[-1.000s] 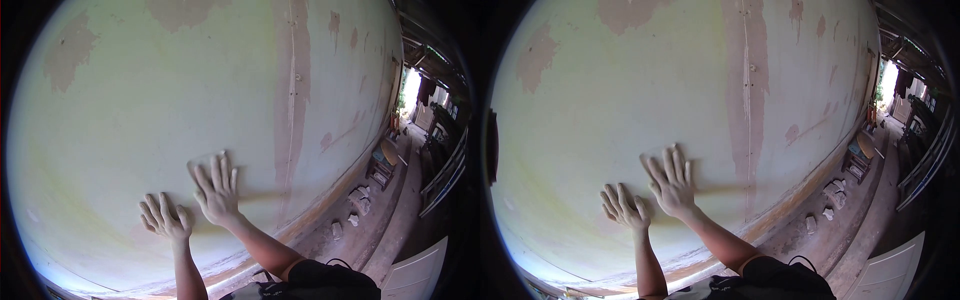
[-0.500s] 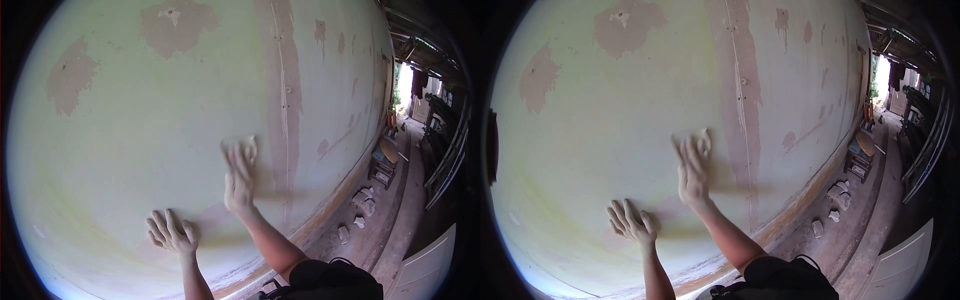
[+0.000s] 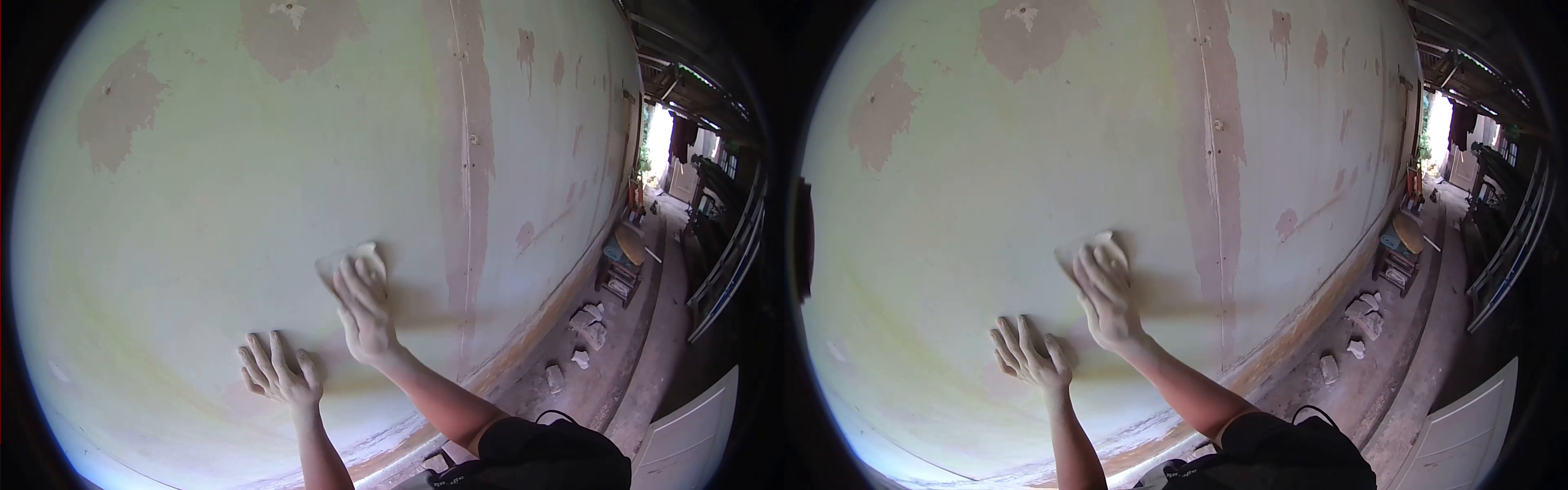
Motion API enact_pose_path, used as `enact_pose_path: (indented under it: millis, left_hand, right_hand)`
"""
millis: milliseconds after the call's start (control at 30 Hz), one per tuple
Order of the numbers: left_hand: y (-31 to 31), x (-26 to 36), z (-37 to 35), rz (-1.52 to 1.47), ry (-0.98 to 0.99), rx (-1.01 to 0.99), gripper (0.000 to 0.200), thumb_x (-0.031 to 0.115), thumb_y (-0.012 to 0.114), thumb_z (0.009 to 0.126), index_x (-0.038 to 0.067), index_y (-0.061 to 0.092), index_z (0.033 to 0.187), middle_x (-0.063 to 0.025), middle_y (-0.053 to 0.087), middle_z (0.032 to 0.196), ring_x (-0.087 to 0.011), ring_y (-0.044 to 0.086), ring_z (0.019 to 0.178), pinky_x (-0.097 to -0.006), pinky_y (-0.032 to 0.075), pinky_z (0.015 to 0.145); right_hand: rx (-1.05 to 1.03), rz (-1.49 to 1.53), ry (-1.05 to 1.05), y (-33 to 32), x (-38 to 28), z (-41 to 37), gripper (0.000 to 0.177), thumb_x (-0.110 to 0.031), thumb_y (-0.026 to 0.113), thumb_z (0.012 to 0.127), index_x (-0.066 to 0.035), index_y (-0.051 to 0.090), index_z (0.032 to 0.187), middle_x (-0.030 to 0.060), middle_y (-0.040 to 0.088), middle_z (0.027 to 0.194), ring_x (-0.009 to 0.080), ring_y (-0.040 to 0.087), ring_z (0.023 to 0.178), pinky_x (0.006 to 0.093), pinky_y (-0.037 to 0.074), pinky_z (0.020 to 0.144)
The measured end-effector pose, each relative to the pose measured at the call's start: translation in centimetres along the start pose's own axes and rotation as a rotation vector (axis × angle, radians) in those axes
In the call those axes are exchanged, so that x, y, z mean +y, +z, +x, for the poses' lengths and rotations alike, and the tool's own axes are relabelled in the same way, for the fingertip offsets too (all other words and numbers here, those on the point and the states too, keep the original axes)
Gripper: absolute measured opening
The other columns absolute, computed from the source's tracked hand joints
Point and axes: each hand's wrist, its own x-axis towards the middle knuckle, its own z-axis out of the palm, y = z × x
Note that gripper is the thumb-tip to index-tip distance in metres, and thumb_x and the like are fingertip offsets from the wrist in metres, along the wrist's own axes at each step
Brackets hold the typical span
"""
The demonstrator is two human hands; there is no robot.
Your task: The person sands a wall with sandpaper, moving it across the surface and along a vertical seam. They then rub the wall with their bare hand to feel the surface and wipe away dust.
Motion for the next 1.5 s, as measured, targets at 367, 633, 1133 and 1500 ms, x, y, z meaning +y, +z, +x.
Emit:
enact_pose_path:
  millis: [367, 633, 1133, 1500]
  left_hand:
    - [-0.1, 0.2, 0.1, 0.004, 0.015, 0.030, 0.049, 0.034, 0.052, 0.102, 0.014, 0.062, 0.145, -0.0160, 0.047, 0.162, -0.0358, 0.034, 0.155, -0.0515, 0.018, 0.123]
    - [0.0, 0.2, 0.1, 0.002, 0.013, 0.012, 0.049, 0.033, 0.052, 0.102, 0.013, 0.061, 0.146, -0.0164, 0.047, 0.163, -0.0368, 0.033, 0.155, -0.0525, 0.018, 0.122]
    - [-0.2, 0.0, -0.3, -0.023, 0.013, 0.004, 0.050, 0.034, 0.053, 0.102, 0.014, 0.060, 0.146, -0.0164, 0.047, 0.162, -0.0361, 0.033, 0.156, -0.0529, 0.017, 0.122]
    - [0.2, 0.1, 0.1, -0.033, 0.018, 0.034, 0.047, 0.032, 0.054, 0.099, 0.014, 0.064, 0.142, -0.0155, 0.050, 0.160, -0.0356, 0.035, 0.155, -0.0515, 0.019, 0.121]
  right_hand:
    - [0.468, -0.015, 0.280, -5.1, 8.0, 6.8, 0.042, -0.013, 0.048, 0.108, 0.008, 0.058, 0.143, 0.0228, 0.049, 0.158, 0.0418, 0.039, 0.151, 0.0492, 0.030, 0.125]
    - [0.168, -0.183, -0.002, -2.4, 6.0, -5.6, 0.044, -0.005, 0.055, 0.102, 0.007, 0.057, 0.145, 0.0252, 0.050, 0.157, 0.0451, 0.044, 0.147, 0.0543, 0.034, 0.123]
    - [0.019, -0.235, -0.005, 2.2, 1.0, -6.9, 0.058, -0.021, 0.063, 0.099, -0.010, 0.051, 0.155, 0.0250, 0.035, 0.166, 0.0490, 0.031, 0.153, 0.0622, 0.023, 0.124]
    - [0.316, -0.365, 0.095, -6.8, 6.1, 20.4, 0.064, -0.035, 0.045, 0.108, -0.012, 0.031, 0.166, 0.0261, 0.019, 0.171, 0.0437, 0.014, 0.160, 0.0550, 0.011, 0.129]
